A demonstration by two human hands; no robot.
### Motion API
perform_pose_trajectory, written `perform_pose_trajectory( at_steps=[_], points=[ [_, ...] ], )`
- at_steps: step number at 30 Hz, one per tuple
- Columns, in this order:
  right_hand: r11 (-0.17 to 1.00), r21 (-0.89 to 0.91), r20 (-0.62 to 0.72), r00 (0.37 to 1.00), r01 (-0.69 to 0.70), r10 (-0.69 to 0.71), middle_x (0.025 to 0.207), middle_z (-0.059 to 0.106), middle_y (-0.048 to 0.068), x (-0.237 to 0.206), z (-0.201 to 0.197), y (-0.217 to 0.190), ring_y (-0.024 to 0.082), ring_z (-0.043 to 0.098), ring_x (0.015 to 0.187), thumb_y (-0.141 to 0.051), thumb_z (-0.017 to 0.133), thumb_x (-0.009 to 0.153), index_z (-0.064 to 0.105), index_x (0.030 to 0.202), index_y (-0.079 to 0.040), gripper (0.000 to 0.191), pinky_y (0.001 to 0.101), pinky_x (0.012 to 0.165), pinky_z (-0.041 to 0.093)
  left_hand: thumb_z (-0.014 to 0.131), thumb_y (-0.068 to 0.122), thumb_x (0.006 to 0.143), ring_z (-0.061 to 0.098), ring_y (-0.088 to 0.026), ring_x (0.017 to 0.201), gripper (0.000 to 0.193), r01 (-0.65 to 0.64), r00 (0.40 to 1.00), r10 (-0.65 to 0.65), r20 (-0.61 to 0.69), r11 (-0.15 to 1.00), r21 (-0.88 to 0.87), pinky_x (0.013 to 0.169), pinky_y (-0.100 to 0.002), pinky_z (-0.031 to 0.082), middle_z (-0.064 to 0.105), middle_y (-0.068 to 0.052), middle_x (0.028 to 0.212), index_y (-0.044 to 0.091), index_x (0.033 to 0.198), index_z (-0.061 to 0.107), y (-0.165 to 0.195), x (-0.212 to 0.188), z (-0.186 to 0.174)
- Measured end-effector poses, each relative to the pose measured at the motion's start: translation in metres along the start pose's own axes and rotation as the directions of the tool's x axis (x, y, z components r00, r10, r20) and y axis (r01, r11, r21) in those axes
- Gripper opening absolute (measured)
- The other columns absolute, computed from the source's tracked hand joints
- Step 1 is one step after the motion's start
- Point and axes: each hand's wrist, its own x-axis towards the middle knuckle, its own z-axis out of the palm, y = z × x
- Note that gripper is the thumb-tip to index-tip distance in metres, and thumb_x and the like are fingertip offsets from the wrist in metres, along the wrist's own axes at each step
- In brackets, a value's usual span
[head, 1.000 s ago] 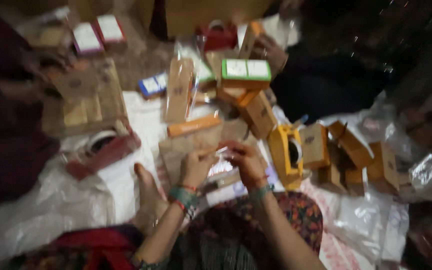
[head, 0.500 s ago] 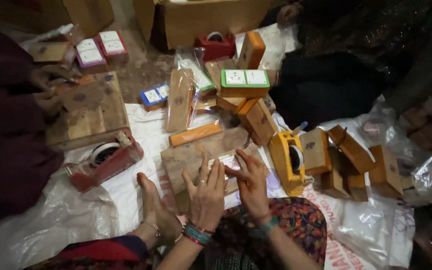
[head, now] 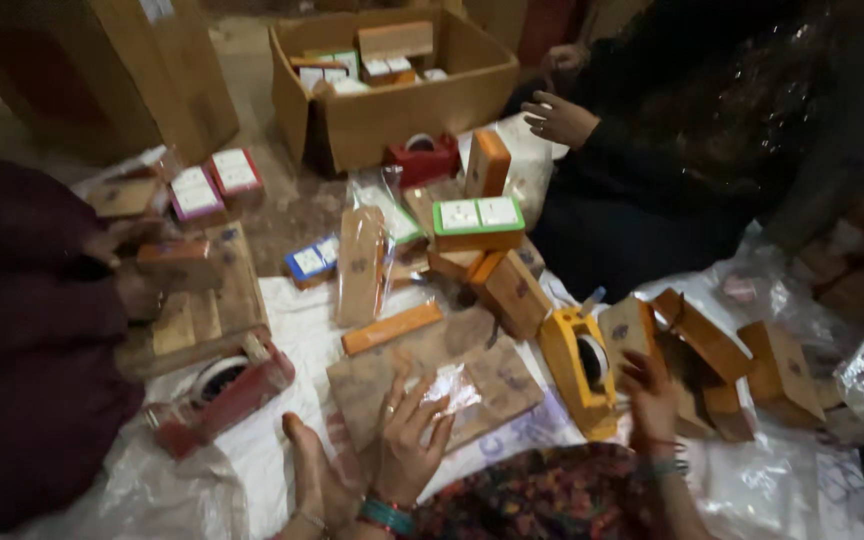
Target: The person sits on the floor and wraps small electrical switches in clear plastic bags. They use a tape dispenser to seal the bags and place the finished packages on a wooden board. Another person works nearby, also packaging switches.
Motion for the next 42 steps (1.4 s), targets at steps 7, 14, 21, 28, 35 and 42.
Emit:
perform_pose_trajectory(
  at_steps=[7,14,21,28,35,42],
  points=[
    [0.949,-0.151,0.09,0.953,-0.275,0.29,0.088,0.07,0.02,0.035,-0.029,0.041,0.029,0.066,0.072,-0.014,0.068,0.095,0.074,0.1,0.006,0.021,0.0389,0.062,0.052,0.075,0.018,0.087,0.054,-0.038,0.132,0.02,0.269,0.947,-0.231,-0.224,0.95,0.159,0.111,-0.046,0.043,0.069,-0.011,0.13,0.008,0.104,0.076,-0.015,-0.007,0.005],
    [0.876,-0.281,0.183,0.874,-0.392,0.45,0.087,0.082,0.014,0.036,-0.013,0.048,0.025,0.079,0.074,-0.02,0.061,0.093,0.077,0.097,0.002,0.028,0.0373,0.064,0.061,0.076,0.017,0.086,0.058,-0.036,0.127,0.021,0.453,0.842,-0.402,-0.359,0.889,0.068,0.11,-0.048,0.043,0.071,-0.01,0.125,0.009,0.105,0.076,-0.035,-0.004,0.022],
    [0.89,-0.309,0.122,0.914,-0.335,0.387,0.077,0.075,0.013,0.049,-0.002,0.036,0.022,0.07,0.067,-0.018,0.07,0.086,0.079,0.093,0.0,0.021,0.0398,0.056,0.057,0.077,0.017,0.084,0.062,-0.033,0.123,0.023,0.542,0.821,-0.548,0.161,0.836,0.085,0.109,-0.049,0.043,0.072,-0.01,0.121,0.01,0.106,0.075,-0.076,0.032,0.068],
    [0.825,-0.18,-0.02,0.84,-0.536,0.542,0.078,0.071,0.011,-0.005,-0.055,0.046,0.021,0.061,0.068,-0.017,0.074,0.082,0.079,0.089,-0.003,0.016,0.0348,0.057,0.044,0.078,0.016,0.083,0.065,-0.031,0.118,0.025,0.032,0.99,-0.014,-0.141,0.992,0.125,0.108,-0.051,0.043,0.073,-0.009,0.116,0.011,0.108,0.075,-0.056,-0.009,0.06],
    [0.759,-0.161,0.147,0.745,-0.631,0.651,0.071,0.059,0.004,-0.029,-0.073,0.07,0.019,0.054,0.066,-0.018,0.07,0.087,0.065,0.083,-0.011,0.01,0.0352,0.057,0.041,0.077,0.012,0.086,0.062,-0.034,0.108,0.022,-0.115,0.986,0.141,-0.084,0.958,0.261,0.106,-0.056,0.043,0.068,-0.013,0.11,0.007,0.108,0.074,0.002,-0.017,0.012],
    [0.674,-0.274,0.236,0.632,-0.686,0.738,0.072,0.054,0.001,-0.014,-0.067,0.074,0.017,0.046,0.067,-0.016,0.064,0.096,0.066,0.09,-0.008,0.01,0.0332,0.062,0.037,0.079,0.011,0.087,0.063,-0.03,0.106,0.023,-0.115,0.988,0.131,-0.077,0.975,0.188,0.105,-0.052,0.044,0.068,-0.009,0.106,0.005,0.108,0.074,0.022,-0.005,-0.002]
  ],
)
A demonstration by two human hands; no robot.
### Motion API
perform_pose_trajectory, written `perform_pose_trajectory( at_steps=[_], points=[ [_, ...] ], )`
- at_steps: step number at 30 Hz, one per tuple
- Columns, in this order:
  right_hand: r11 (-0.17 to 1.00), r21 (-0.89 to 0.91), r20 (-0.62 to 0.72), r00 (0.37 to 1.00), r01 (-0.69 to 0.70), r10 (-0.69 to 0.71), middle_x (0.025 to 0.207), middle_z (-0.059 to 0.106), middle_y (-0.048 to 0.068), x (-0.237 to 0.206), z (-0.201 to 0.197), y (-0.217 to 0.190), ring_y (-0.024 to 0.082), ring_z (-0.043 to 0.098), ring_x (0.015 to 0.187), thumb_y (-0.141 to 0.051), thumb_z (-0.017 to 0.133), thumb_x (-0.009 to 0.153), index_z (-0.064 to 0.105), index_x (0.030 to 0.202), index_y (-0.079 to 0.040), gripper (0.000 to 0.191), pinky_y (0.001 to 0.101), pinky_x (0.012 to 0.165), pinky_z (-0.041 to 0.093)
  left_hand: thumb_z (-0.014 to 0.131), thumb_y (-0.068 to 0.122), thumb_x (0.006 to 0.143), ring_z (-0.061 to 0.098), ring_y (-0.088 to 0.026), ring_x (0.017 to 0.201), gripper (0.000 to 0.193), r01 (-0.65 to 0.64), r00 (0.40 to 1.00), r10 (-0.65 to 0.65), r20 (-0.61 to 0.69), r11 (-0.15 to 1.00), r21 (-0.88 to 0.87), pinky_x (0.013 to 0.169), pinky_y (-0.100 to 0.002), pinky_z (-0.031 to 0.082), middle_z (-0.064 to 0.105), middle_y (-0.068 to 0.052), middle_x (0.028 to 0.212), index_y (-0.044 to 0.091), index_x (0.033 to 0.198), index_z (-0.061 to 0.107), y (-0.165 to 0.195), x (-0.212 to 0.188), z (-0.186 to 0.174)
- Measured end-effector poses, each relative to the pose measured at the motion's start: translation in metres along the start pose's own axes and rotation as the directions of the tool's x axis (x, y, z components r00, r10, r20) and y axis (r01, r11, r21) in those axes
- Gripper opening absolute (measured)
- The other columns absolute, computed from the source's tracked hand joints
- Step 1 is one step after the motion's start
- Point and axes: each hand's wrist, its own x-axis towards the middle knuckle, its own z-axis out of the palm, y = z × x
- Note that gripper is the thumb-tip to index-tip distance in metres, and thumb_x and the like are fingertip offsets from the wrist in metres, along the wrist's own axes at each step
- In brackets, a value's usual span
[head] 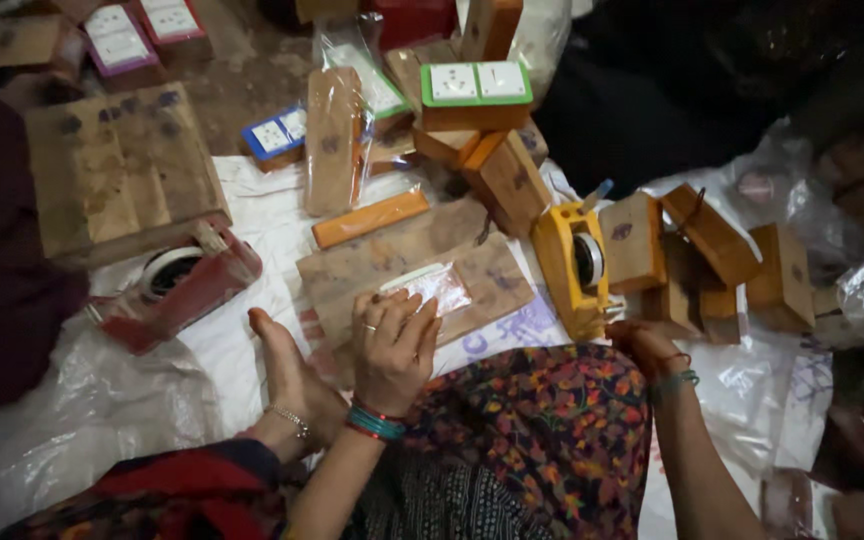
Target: The person sits on the floor and wraps small electrical switches in clear plastic bags. They use a tape dispenser to seal the bags and place the finished packages on a wooden board. Another person works nearby, also packaging switches.
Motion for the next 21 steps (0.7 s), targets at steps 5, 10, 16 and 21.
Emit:
perform_pose_trajectory(
  at_steps=[5,10,16,21],
  points=[
    [0.737,-0.5,0.251,0.891,0.454,-0.379,0.079,0.065,-0.002,-0.004,0.0,-0.013,0.012,0.057,0.072,-0.013,0.065,0.093,0.074,0.091,-0.007,0.011,0.0286,0.067,0.044,0.08,0.011,0.084,0.063,-0.031,0.106,0.023,-0.022,0.999,0.022,-0.034,1.0,-0.005,0.102,-0.051,0.044,0.068,-0.01,0.105,0.006,0.106,0.075,-0.001,0.004,0.002],
    [0.984,0.061,-0.056,0.985,0.165,-0.162,0.078,0.061,0.005,-0.033,0.022,-0.031,0.014,0.047,0.067,-0.012,0.071,0.095,0.077,0.103,-0.003,0.014,0.0304,0.059,0.036,0.078,0.013,0.086,0.064,-0.029,0.103,0.024,-0.046,0.996,0.046,-0.078,0.999,0.003,0.101,-0.053,0.044,0.068,-0.01,0.105,0.008,0.109,0.074,-0.003,0.006,0.007],
    [0.807,0.059,0.001,0.808,0.588,-0.589,0.083,0.07,0.006,-0.101,0.127,-0.087,0.012,0.062,0.076,-0.013,0.069,0.093,0.078,0.103,0.003,0.02,0.0271,0.071,0.05,0.077,0.015,0.089,0.062,-0.032,0.1,0.05,0.005,0.999,-0.005,-0.052,1.0,0.008,0.102,-0.055,0.045,0.067,-0.013,0.106,0.007,0.135,0.059,-0.005,0.002,0.008],
    [0.792,0.068,0.145,0.779,0.607,-0.61,0.091,0.079,0.008,-0.134,0.219,-0.134,0.013,0.068,0.079,-0.012,0.072,0.089,0.078,0.104,0.004,0.024,0.0265,0.071,0.054,0.076,0.014,0.088,0.061,-0.033,0.1,0.057,-0.034,0.997,0.033,-0.073,0.999,-0.005,0.102,-0.056,0.044,0.068,-0.016,0.11,0.006,0.14,0.053,-0.005,0.005,0.008]
  ],
)
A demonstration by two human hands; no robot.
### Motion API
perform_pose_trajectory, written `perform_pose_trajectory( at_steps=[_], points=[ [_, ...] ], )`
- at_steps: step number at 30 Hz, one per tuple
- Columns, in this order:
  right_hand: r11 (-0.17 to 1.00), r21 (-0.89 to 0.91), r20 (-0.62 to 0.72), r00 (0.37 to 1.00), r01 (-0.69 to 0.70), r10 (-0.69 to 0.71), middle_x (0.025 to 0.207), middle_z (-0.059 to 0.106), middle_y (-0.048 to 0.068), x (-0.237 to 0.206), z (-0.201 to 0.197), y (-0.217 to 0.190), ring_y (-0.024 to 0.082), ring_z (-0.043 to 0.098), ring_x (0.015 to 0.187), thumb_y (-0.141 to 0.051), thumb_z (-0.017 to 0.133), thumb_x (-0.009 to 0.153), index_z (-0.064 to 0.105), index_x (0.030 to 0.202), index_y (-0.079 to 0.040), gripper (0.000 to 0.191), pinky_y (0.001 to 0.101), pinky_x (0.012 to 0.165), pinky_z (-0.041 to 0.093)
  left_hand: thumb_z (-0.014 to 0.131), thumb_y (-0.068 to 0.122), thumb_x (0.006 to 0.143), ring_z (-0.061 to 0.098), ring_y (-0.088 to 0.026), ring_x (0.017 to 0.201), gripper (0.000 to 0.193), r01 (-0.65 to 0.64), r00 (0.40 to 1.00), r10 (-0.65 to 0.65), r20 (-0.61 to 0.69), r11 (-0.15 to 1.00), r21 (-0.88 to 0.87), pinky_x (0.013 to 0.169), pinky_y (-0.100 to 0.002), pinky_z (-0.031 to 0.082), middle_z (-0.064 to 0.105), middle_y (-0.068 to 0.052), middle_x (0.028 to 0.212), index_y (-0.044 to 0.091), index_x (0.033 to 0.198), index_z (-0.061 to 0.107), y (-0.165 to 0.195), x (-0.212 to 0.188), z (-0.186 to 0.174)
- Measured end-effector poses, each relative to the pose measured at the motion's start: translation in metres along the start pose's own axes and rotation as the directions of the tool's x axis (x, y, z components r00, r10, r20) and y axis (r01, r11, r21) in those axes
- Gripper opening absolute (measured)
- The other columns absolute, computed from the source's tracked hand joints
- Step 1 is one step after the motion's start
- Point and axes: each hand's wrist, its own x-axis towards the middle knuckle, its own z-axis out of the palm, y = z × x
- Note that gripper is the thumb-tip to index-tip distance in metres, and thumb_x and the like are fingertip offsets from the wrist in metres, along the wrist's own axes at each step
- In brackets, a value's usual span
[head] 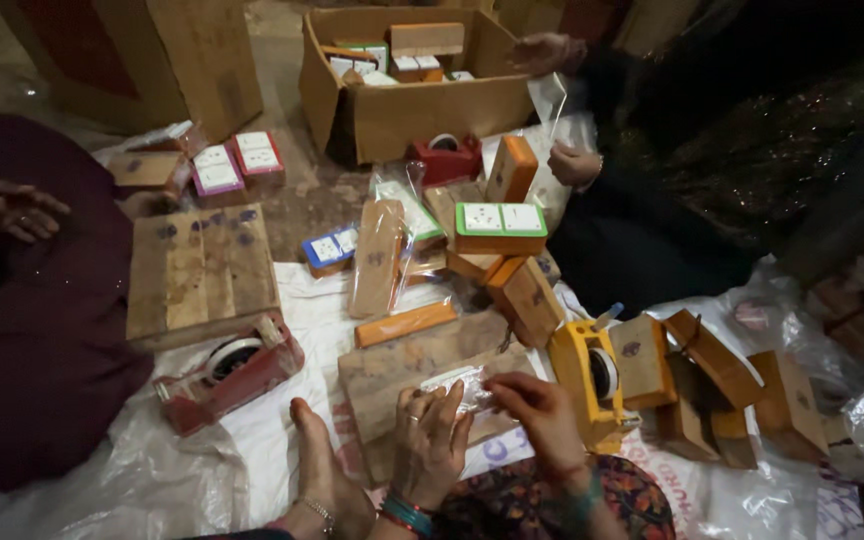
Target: The person sits on the floor and wraps small electrical switches in clear plastic bags. They use a tape dispenser to seal the bags and place the finished packages on a wooden board. Another person works nearby, also packaging switches.
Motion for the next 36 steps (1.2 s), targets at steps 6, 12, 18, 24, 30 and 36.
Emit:
perform_pose_trajectory(
  at_steps=[6,12,18,24,30,36],
  points=[
    [0.971,-0.231,-0.016,0.997,0.064,-0.069,0.074,0.075,0.01,0.018,0.033,-0.016,0.014,0.068,0.062,-0.012,0.076,0.087,0.075,0.096,0.002,0.017,0.0275,0.057,0.054,0.075,0.014,0.089,0.06,-0.033,0.103,0.053,0.031,1.0,-0.031,-0.002,1.0,0.001,0.102,-0.055,0.044,0.066,-0.014,0.112,0.007,0.139,0.058,-0.001,-0.004,0.005],
    [0.822,-0.553,0.003,0.987,0.136,-0.161,0.068,0.071,0.01,0.012,0.023,-0.013,0.016,0.067,0.059,-0.017,0.079,0.083,0.063,0.094,-0.006,0.023,0.0306,0.052,0.051,0.071,0.019,0.092,0.056,-0.032,0.105,0.039,0.031,0.999,-0.035,0.037,0.995,0.099,0.102,-0.055,0.041,0.063,-0.013,0.11,0.008,0.129,0.068,0.0,-0.015,0.017],
    [0.841,-0.518,0.162,0.983,0.155,-0.081,0.069,0.067,0.007,0.014,0.009,-0.013,0.013,0.066,0.061,-0.014,0.077,0.088,0.057,0.097,-0.007,0.023,0.0296,0.053,0.05,0.071,0.022,0.094,0.053,-0.03,0.106,0.042,-0.026,0.995,0.013,0.095,0.989,0.144,0.105,-0.054,0.041,0.058,-0.011,0.106,0.004,0.131,0.068,0.001,-0.006,0.006],
    [0.997,-0.037,0.155,0.986,0.063,-0.056,0.078,0.064,0.003,-0.008,-0.005,0.034,0.01,0.063,0.075,-0.001,0.07,0.09,0.049,0.104,-0.008,0.026,0.0231,0.064,0.051,0.072,0.023,0.091,0.052,-0.032,0.106,0.045,0.002,0.992,-0.023,0.128,0.987,0.159,0.103,-0.053,0.04,0.058,-0.013,0.109,0.004,0.132,0.067,0.0,0.0,0.002],
    [0.998,-0.051,-0.041,0.999,0.033,-0.035,0.075,0.05,0.005,0.004,0.015,0.11,0.012,0.05,0.064,-0.001,0.077,0.089,0.049,0.101,-0.006,0.031,0.0258,0.054,0.042,0.074,0.025,0.09,0.052,-0.032,0.105,0.05,-0.011,0.985,-0.024,0.171,0.98,0.2,0.102,-0.054,0.041,0.058,-0.011,0.107,0.004,0.134,0.066,0.0,-0.005,0.003],
    [0.978,-0.163,0.151,0.976,-0.131,0.156,0.076,0.071,0.011,0.016,-0.025,0.15,0.015,0.07,0.062,-0.013,0.078,0.089,0.054,0.103,-0.007,0.029,0.0273,0.053,0.051,0.076,0.03,0.083,0.051,-0.038,0.123,0.06,-0.055,0.986,0.02,0.167,0.977,0.204,0.105,-0.062,0.038,0.058,-0.014,0.127,0.006,0.135,0.061,-0.001,0.0,0.0]
  ],
)
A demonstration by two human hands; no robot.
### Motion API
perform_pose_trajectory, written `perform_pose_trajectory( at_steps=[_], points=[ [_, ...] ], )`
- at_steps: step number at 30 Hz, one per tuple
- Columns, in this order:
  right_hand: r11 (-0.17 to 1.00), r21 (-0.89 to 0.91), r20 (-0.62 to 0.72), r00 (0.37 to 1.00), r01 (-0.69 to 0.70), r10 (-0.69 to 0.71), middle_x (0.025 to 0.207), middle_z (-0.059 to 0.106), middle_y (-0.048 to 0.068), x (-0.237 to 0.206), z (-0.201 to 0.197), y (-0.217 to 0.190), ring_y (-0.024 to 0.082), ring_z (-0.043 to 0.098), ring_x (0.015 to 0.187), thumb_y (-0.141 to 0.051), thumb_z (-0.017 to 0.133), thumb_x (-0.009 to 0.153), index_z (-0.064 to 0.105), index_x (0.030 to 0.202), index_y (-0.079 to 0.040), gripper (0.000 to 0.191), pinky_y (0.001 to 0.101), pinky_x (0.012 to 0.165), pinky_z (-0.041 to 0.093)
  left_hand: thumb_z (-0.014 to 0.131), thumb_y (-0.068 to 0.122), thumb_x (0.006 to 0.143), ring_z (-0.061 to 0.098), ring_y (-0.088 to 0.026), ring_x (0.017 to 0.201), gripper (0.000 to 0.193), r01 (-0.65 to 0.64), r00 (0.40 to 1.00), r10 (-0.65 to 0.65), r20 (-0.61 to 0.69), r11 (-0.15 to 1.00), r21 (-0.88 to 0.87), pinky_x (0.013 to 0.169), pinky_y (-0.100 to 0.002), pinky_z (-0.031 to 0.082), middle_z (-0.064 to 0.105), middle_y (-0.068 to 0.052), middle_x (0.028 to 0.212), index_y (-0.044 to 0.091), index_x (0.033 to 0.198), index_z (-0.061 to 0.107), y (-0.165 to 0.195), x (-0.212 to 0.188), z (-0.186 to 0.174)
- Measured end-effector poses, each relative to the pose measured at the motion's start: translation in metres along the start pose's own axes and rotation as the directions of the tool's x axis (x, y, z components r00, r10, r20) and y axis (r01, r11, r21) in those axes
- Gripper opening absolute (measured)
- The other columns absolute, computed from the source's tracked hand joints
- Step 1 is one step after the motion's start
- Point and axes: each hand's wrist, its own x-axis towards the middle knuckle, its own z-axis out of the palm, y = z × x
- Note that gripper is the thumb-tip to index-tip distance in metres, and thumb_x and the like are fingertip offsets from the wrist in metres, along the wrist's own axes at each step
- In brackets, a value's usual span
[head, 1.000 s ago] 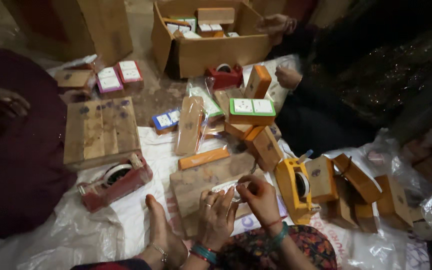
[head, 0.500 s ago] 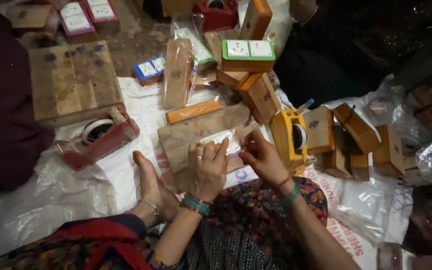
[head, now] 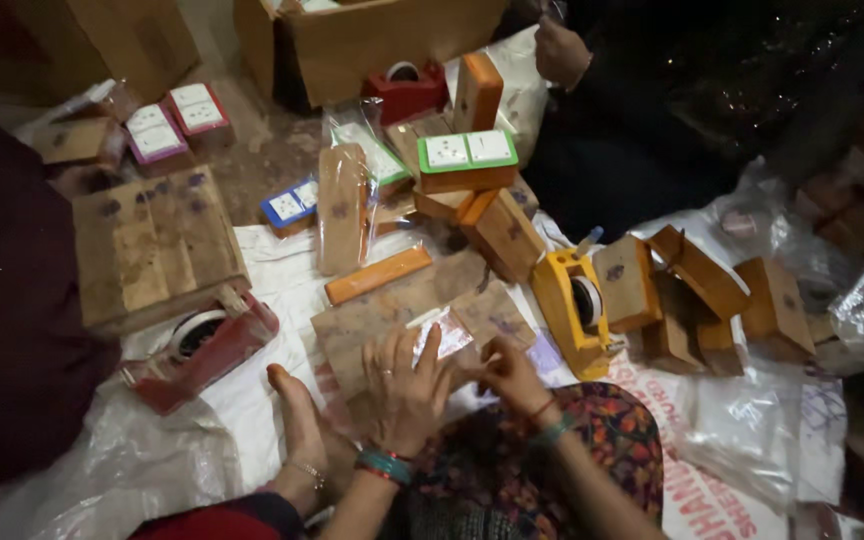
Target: The person sits on the floor and wraps small electrical switches in clear plastic bags. They use a tape dispenser to seal the bags and place the finished packages on a wooden board. Another person works nearby, also packaging switches.
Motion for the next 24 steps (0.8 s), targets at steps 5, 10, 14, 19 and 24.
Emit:
perform_pose_trajectory(
  at_steps=[5,10,14,19,24],
  points=[
    [0.996,0.055,-0.287,0.957,0.069,-0.05,0.083,0.07,0.002,0.0,-0.122,0.009,0.017,0.07,0.071,-0.012,0.075,0.083,0.057,0.111,-0.008,0.034,0.0312,0.058,0.055,0.074,0.023,0.085,0.049,-0.041,0.135,0.057,0.003,0.996,-0.001,0.087,1.0,-0.025,0.106,-0.056,0.043,0.054,-0.014,0.146,0.009,0.139,0.062,-0.006,-0.006,0.002],
    [0.982,-0.147,-0.646,0.763,-0.122,-0.002,0.092,0.076,0.012,-0.01,-0.209,-0.004,0.018,0.07,0.081,-0.018,0.073,0.089,0.072,0.105,0.001,0.024,0.032,0.072,0.054,0.073,0.018,0.085,0.053,-0.04,0.126,0.048,0.014,1.0,-0.013,0.01,0.996,-0.087,0.104,-0.054,0.044,0.059,-0.015,0.138,0.016,0.132,0.068,-0.008,-0.006,0.007],
    [0.981,-0.158,-0.577,0.816,-0.11,-0.001,0.092,0.077,0.013,-0.004,-0.2,-0.008,0.019,0.071,0.081,-0.021,0.073,0.087,0.074,0.105,0.003,0.03,0.0328,0.07,0.054,0.072,0.014,0.084,0.053,-0.04,0.124,0.045,0.016,1.0,-0.016,0.006,0.997,-0.077,0.103,-0.052,0.045,0.06,-0.016,0.136,0.02,0.129,0.071,-0.005,-0.003,0.005],
    [0.967,-0.185,-0.392,0.916,-0.175,0.091,0.085,0.078,0.011,0.004,-0.181,-0.005,0.021,0.072,0.07,-0.024,0.071,0.085,0.077,0.1,-0.001,0.028,0.0348,0.063,0.058,0.07,0.014,0.085,0.055,-0.04,0.124,0.043,-0.013,0.999,0.013,-0.033,1.0,-0.021,0.104,-0.051,0.044,0.059,-0.021,0.139,0.024,0.126,0.073,-0.005,-0.003,0.002],
    [0.997,-0.035,-0.397,0.916,-0.072,0.053,0.08,0.071,0.006,0.004,-0.192,0.012,0.017,0.068,0.069,-0.019,0.069,0.087,0.069,0.093,-0.004,0.016,0.035,0.056,0.058,0.071,0.016,0.09,0.057,-0.04,0.122,0.039,-0.035,0.999,0.034,0.033,0.999,0.037,0.104,-0.05,0.047,0.059,-0.021,0.138,0.026,0.128,0.074,-0.007,-0.009,0.007]
  ],
)
